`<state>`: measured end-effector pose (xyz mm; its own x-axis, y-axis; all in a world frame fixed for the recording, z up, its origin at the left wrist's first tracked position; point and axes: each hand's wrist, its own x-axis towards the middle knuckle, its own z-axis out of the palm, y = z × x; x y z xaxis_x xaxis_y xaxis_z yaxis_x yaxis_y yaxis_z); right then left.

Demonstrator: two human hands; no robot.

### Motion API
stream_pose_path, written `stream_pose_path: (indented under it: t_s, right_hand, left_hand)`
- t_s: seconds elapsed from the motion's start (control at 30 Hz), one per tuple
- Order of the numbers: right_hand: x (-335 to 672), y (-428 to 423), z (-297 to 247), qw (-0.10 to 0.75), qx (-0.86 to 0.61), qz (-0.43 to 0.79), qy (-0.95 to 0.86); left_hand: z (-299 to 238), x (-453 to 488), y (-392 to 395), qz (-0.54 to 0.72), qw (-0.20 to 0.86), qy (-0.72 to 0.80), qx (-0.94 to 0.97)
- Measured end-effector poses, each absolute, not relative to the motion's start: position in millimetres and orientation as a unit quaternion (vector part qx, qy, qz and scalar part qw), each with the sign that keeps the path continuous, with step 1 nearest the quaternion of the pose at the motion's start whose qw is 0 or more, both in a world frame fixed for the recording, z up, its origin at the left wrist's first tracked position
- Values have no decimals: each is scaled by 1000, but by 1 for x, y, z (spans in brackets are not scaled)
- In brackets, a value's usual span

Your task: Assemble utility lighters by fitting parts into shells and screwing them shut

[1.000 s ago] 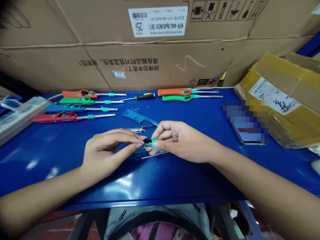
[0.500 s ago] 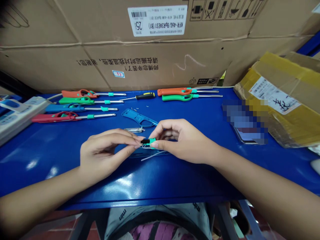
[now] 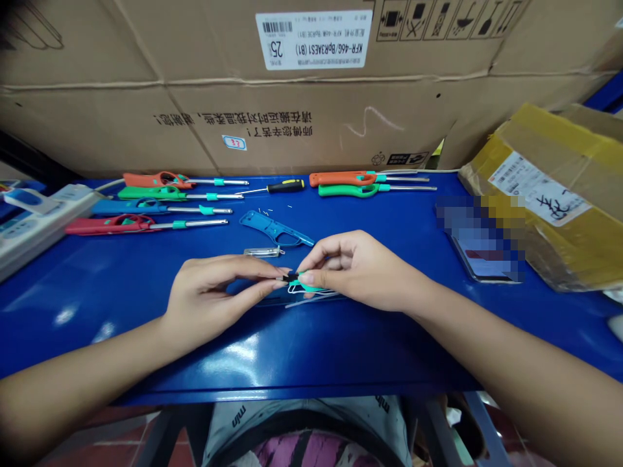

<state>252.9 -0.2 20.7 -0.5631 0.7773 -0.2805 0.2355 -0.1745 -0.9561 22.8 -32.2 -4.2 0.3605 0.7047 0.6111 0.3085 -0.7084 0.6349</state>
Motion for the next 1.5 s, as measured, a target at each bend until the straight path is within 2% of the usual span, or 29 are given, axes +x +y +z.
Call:
stream_pose_path:
  t_s: [0.53, 0.73, 0.97, 1.5]
  right_hand:
    - [254, -6, 25, 206, -369, 677, -603]
    - [254, -2, 23, 207, -377, 663, -612]
    - [251, 1, 19, 162, -432, 678, -572]
    - [246, 2, 9, 190, -481, 641, -567]
  left_hand:
    - [6, 17, -36, 468, 133, 193, 852]
    - [5, 20, -37, 455, 140, 239, 846]
    - [-6, 18, -28, 397, 147, 284, 860]
    - [-14, 18, -27, 324, 154, 314, 879]
